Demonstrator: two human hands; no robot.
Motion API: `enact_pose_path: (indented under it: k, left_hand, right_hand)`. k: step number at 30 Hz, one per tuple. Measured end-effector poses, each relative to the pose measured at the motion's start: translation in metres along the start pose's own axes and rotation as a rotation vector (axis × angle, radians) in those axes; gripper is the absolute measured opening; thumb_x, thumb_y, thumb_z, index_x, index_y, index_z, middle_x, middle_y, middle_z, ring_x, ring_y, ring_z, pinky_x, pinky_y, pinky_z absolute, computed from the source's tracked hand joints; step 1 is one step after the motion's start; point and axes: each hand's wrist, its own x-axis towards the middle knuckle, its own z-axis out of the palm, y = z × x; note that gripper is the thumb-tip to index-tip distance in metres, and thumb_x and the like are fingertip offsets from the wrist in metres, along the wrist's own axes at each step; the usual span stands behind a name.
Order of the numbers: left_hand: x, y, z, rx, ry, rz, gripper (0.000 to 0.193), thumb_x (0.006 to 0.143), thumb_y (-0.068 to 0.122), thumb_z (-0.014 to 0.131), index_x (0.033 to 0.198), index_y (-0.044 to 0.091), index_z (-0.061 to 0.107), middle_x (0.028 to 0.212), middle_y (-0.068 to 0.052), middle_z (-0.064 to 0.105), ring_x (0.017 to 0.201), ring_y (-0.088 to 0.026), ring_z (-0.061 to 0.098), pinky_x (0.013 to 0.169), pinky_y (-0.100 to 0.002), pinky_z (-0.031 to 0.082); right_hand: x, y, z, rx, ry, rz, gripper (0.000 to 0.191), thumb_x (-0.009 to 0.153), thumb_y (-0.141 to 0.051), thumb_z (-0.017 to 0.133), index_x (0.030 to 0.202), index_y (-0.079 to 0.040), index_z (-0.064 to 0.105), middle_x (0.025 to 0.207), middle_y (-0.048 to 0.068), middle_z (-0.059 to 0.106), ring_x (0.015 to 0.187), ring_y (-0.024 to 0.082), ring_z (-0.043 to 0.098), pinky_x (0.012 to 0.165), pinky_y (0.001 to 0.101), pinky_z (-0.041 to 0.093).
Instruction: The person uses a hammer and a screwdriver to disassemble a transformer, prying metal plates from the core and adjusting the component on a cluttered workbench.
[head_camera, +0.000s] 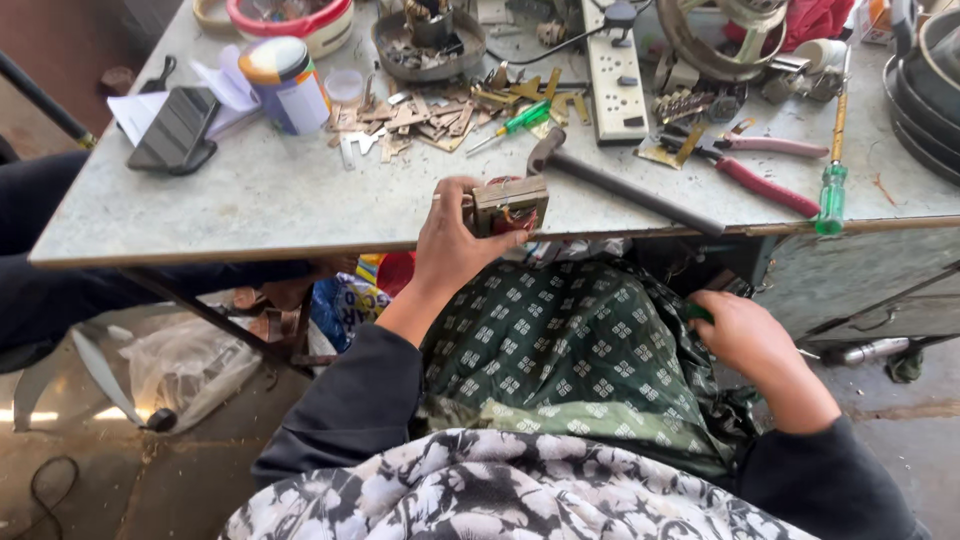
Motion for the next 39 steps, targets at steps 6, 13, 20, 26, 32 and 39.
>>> enact_pose_path:
  k: [6, 13, 20, 26, 32, 39]
  left_hand:
    - [-0.001, 0.018, -0.001, -0.183, -0.016, 0.164, 0.093, 0.074, 0.039, 0.094, 0.142, 0.007, 0.041, 0.128, -0.017, 0.063, 0.115, -0.035, 0.065, 0.097, -0.042, 0.053]
    - [-0.056, 0.059, -0.008, -0.244, -0.192, 0.241, 0.069, 0.074, 0.036, 0.096, 0.129, 0.014, 0.059, 0.127, -0.010, 0.068, 0.112, -0.024, 0.072, 0.099, -0.035, 0.058]
    - [-0.123, 0.045, 0.000, -0.521, -0.625, -0.288, 0.077, 0.065, 0.037, 0.093, 0.129, 0.012, 0.057, 0.114, -0.006, 0.074, 0.104, -0.014, 0.070, 0.091, -0.030, 0.055]
    - [-0.133, 0.000, -0.013, -0.519, -0.579, -0.419, 0.078, 0.071, 0.045, 0.091, 0.132, 0.011, 0.056, 0.113, -0.011, 0.072, 0.103, -0.018, 0.068, 0.089, -0.033, 0.055]
    - [-0.123, 0.005, -0.024, -0.028, -0.687, -0.356, 0.078, 0.074, 0.063, 0.078, 0.129, 0.011, 0.058, 0.102, -0.014, 0.075, 0.093, -0.032, 0.074, 0.083, -0.041, 0.057]
    - [-0.125, 0.022, -0.027, 0.270, -0.392, 0.002, 0.079, 0.080, 0.050, 0.079, 0.139, 0.006, 0.050, 0.126, -0.031, 0.056, 0.118, -0.046, 0.055, 0.098, -0.050, 0.050]
  right_hand:
    - [-0.029, -0.042, -0.033, 0.199, 0.128, -0.128, 0.035, 0.087, -0.022, 0.068, 0.121, -0.011, 0.070, 0.113, 0.013, 0.070, 0.108, 0.035, 0.065, 0.090, 0.0448, 0.052]
    - [-0.076, -0.068, -0.072, 0.334, 0.418, -0.332, 0.028, 0.081, -0.013, 0.081, 0.108, -0.011, 0.076, 0.109, 0.011, 0.063, 0.103, 0.028, 0.064, 0.086, 0.0388, 0.051]
    - [-0.111, -0.053, -0.056, 1.042, 0.346, -0.122, 0.020, 0.100, -0.008, 0.078, 0.110, 0.003, 0.066, 0.095, 0.008, 0.067, 0.081, 0.012, 0.066, 0.075, 0.0257, 0.055]
    - [-0.090, -0.058, -0.013, 1.422, 0.031, -0.049, 0.020, 0.098, -0.006, 0.069, 0.113, 0.000, 0.058, 0.101, 0.008, 0.069, 0.089, 0.019, 0.073, 0.081, 0.0342, 0.060]
    - [-0.067, -0.093, 0.035, 0.793, -0.594, 0.079, 0.032, 0.088, -0.009, 0.067, 0.120, -0.006, 0.061, 0.092, 0.017, 0.073, 0.081, 0.031, 0.070, 0.073, 0.0428, 0.059]
    - [-0.060, -0.093, 0.037, 0.467, -0.526, -0.396, 0.044, 0.083, -0.013, 0.054, 0.126, -0.008, 0.063, 0.114, 0.015, 0.073, 0.104, 0.034, 0.071, 0.090, 0.0426, 0.053]
